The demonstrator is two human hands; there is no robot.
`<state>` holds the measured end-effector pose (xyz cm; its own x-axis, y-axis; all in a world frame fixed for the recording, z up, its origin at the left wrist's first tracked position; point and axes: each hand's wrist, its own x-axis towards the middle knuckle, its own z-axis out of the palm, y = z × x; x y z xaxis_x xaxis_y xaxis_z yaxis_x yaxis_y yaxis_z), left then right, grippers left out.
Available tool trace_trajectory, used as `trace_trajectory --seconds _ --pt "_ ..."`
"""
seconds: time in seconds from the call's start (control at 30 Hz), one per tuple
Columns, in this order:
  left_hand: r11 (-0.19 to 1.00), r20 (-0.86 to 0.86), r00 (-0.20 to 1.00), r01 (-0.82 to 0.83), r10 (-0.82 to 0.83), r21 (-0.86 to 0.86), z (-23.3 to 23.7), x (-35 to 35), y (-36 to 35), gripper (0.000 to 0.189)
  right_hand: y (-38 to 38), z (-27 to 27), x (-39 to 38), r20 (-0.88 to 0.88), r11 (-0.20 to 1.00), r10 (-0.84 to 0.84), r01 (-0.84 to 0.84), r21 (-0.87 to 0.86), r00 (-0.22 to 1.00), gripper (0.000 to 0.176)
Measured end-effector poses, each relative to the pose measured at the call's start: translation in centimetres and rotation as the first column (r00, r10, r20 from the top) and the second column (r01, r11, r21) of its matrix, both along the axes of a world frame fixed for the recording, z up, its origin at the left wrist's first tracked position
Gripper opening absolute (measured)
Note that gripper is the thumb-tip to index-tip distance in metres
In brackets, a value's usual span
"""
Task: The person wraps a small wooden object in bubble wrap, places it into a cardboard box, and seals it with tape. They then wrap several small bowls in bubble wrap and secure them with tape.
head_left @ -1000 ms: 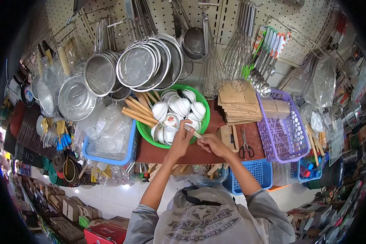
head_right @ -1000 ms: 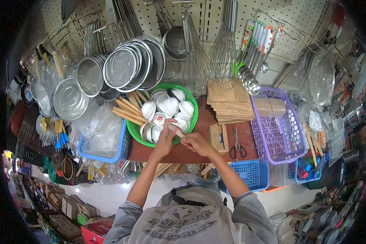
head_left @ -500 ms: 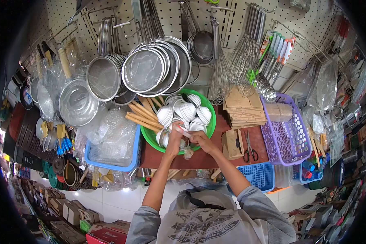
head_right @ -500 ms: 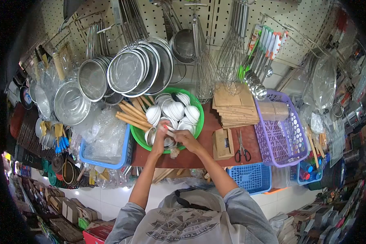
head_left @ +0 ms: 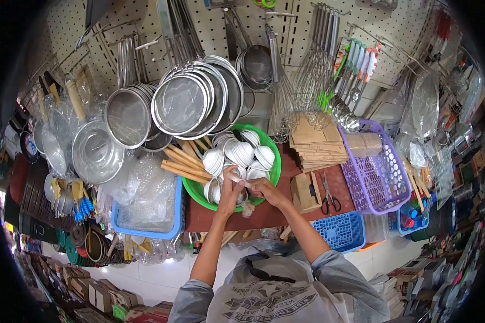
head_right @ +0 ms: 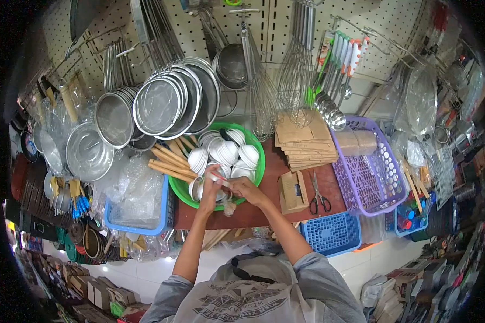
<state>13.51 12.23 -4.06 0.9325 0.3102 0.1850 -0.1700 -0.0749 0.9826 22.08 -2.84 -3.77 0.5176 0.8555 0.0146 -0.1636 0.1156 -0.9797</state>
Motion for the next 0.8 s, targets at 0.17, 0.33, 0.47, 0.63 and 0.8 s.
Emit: trace_trajectory --seconds 0.17,0.33,0.47,0.63,0.8 --pt "0.973 0.031 1.000 0.004 0.003 -0.229 -1.1 0.5 0.3 0.053 0.3 -2.3 1.0 -0.004 0.999 0.026 -0.025 0.035 1.000 0.033" --pt "0.885 -0.001 0.986 0.149 -0.167 -0.441 -1.2 0.5 1.1 0.063 -0.3 0.3 0.4 0.066 0.998 0.041 -0.044 0.045 0.997 0.027" --pt "0.961 0.008 0.994 0.106 -0.108 -0.257 -2.0 0.8 0.9 0.051 -0.5 -1.0 0.9 -0.037 1.000 0.024 -0.023 0.018 0.999 0.027" --pt "0.938 -0.048 0.991 0.101 -0.123 -0.330 -1.7 0.4 1.2 0.064 -0.4 -0.6 1.2 0.004 0.997 0.057 -0.057 0.043 0.998 0.028" --pt "0.918 -0.054 0.990 0.099 -0.129 -0.384 -0.1 -0.1 0.5 0.064 -0.6 -0.3 0.8 0.055 0.999 0.040 -0.040 0.011 0.998 0.023"
